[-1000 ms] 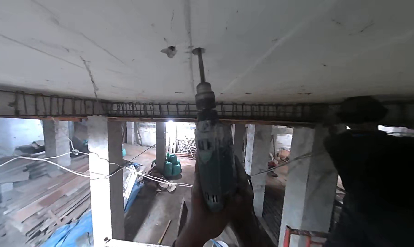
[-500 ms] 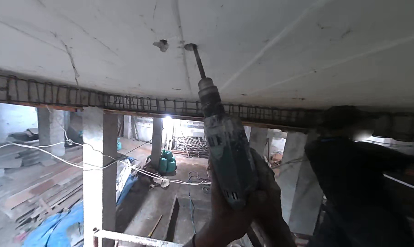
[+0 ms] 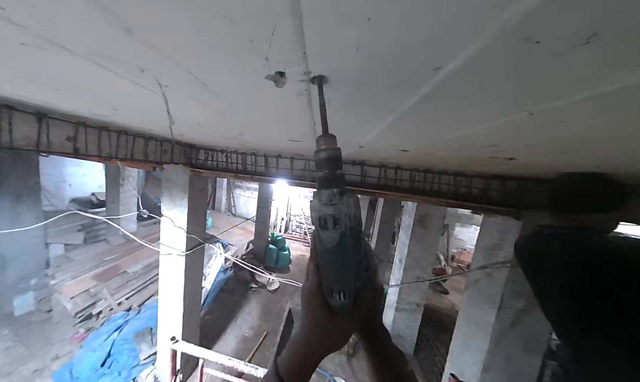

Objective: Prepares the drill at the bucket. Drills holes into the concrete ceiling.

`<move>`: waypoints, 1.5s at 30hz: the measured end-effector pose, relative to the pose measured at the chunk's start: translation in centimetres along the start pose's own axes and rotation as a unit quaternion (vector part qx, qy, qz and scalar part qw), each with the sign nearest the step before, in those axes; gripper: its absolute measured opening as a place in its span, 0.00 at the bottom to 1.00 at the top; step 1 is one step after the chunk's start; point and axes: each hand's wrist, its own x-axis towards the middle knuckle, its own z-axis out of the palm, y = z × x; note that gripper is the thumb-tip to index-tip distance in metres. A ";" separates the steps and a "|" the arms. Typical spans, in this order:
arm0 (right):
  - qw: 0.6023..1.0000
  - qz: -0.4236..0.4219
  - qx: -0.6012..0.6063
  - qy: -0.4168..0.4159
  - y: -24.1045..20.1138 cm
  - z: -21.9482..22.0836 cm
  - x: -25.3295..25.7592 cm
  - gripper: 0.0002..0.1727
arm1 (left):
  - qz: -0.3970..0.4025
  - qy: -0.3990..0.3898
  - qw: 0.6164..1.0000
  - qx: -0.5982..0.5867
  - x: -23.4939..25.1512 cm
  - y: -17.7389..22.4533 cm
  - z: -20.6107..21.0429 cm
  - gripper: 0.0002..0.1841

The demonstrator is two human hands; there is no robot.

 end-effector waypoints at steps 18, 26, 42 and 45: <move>0.986 -0.038 -0.051 0.157 -2.3 7.3 -5.9 0.51 | 0.030 -0.117 0.992 -0.034 -1.1 -0.4 -8.8 0.59; 0.984 -0.022 -0.057 0.168 -2.9 7.2 -5.8 0.51 | 0.013 -0.120 0.990 -0.070 -1.4 -0.8 -9.1 0.58; 0.985 0.018 -0.049 0.163 -5.3 9.5 -7.1 0.44 | 0.048 -0.126 0.990 0.026 -0.9 0.8 -12.0 0.59; 0.984 0.022 -0.057 0.167 -5.4 9.8 -7.2 0.43 | 0.038 -0.135 0.990 0.028 -1.1 1.0 -12.3 0.60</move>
